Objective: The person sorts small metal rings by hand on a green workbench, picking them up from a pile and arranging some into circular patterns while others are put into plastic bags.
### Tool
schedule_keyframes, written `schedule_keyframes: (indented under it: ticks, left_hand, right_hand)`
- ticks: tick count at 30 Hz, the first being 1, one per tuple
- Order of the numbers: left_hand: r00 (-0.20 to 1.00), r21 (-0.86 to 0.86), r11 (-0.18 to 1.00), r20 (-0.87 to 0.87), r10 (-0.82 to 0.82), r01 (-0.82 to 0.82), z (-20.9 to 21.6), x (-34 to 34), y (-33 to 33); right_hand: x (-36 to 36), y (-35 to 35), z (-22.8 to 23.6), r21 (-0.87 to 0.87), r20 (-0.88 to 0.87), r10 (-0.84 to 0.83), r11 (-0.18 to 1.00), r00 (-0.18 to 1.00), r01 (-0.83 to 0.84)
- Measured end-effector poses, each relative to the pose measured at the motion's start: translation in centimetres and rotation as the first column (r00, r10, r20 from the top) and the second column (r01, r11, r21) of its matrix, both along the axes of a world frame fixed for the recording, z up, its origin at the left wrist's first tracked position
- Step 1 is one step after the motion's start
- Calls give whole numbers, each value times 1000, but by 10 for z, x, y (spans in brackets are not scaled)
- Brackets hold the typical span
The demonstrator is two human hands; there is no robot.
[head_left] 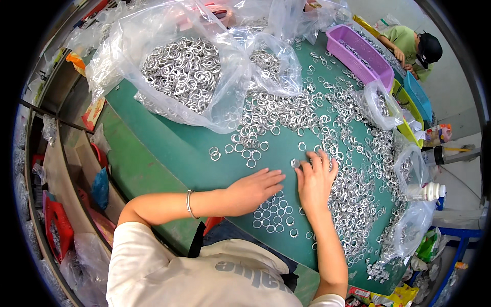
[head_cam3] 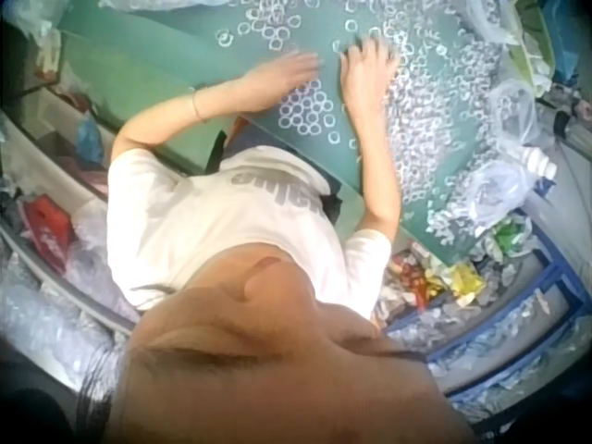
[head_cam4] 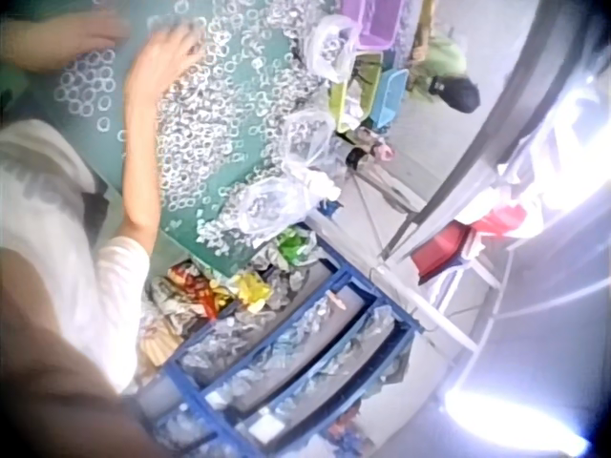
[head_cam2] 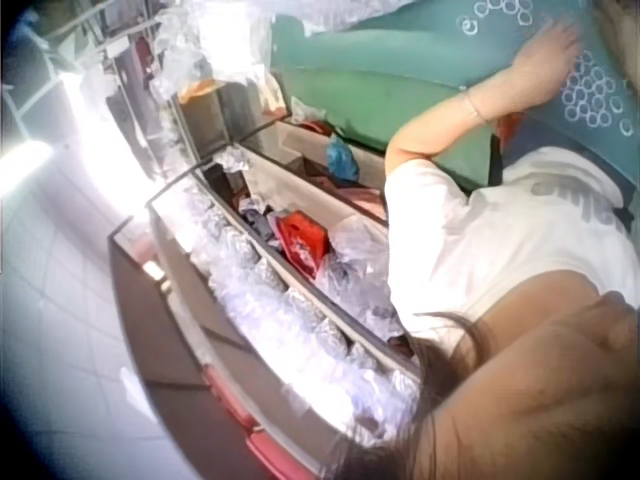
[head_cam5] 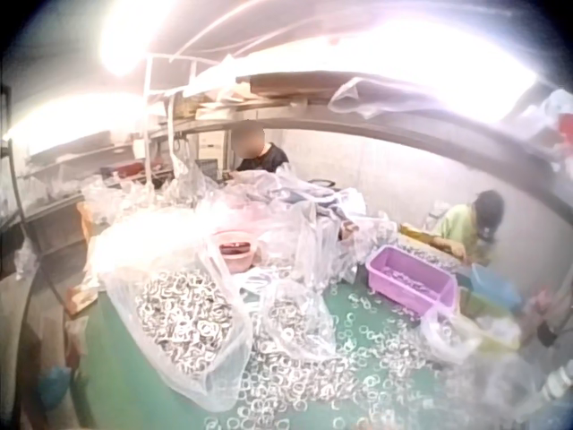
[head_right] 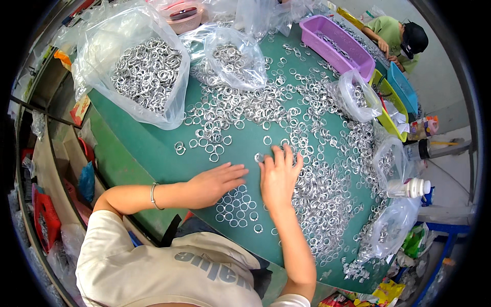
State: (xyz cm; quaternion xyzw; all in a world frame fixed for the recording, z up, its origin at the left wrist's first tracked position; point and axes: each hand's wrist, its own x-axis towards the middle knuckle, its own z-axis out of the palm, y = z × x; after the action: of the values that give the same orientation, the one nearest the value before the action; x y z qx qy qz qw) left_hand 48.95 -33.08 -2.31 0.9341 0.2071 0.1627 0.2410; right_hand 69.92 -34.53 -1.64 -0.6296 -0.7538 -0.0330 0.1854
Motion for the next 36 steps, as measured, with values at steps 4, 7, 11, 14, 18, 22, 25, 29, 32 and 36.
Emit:
schedule_keyframes:
  ticks: [4,7,11,14,18,22,25,29,32,36]
  left_hand:
    - [1000,-156,988,9,1,0,2,-2,-6]
    - [984,-87,990,131,122,-111,0,-2,-2]
    - [991,-119,993,134,25,-9,-1,-1,-3]
    - [982,-142,986,151,113,-92,9,-4,-1]
    - [954,-117,968,176,242,-223,6,-3,16]
    - [975,-136,979,146,169,-149,0,3,15]
    - [993,-180,983,105,44,-24,-8,8,3]
    - [995,-257,966,99,-11,37,-9,-5,-15]
    - [976,-283,956,178,125,-71,-3,-16,-19]
    - [948,-125,953,132,291,-275,5,-13,-12]
  right_hand:
    - [-1,-7,-3,17,-70,16,1000,997,-15]
    - [-3,-4,4,55,-202,16,998,979,-5]
    - [-3,-3,-5,62,-113,66,996,991,-59]
    - [1,-7,0,42,-172,56,998,983,-50]
    - [-8,-27,10,-65,-106,191,978,976,-199]
    - [-2,-28,26,-58,-376,225,962,899,-265]
    - [1,-23,28,-62,-312,142,984,939,-169]
    - [-3,-42,37,-99,-157,294,945,943,-311]
    - [6,-61,38,-97,-276,135,981,952,-168]
    - [4,-80,30,-187,-406,91,966,909,-180]
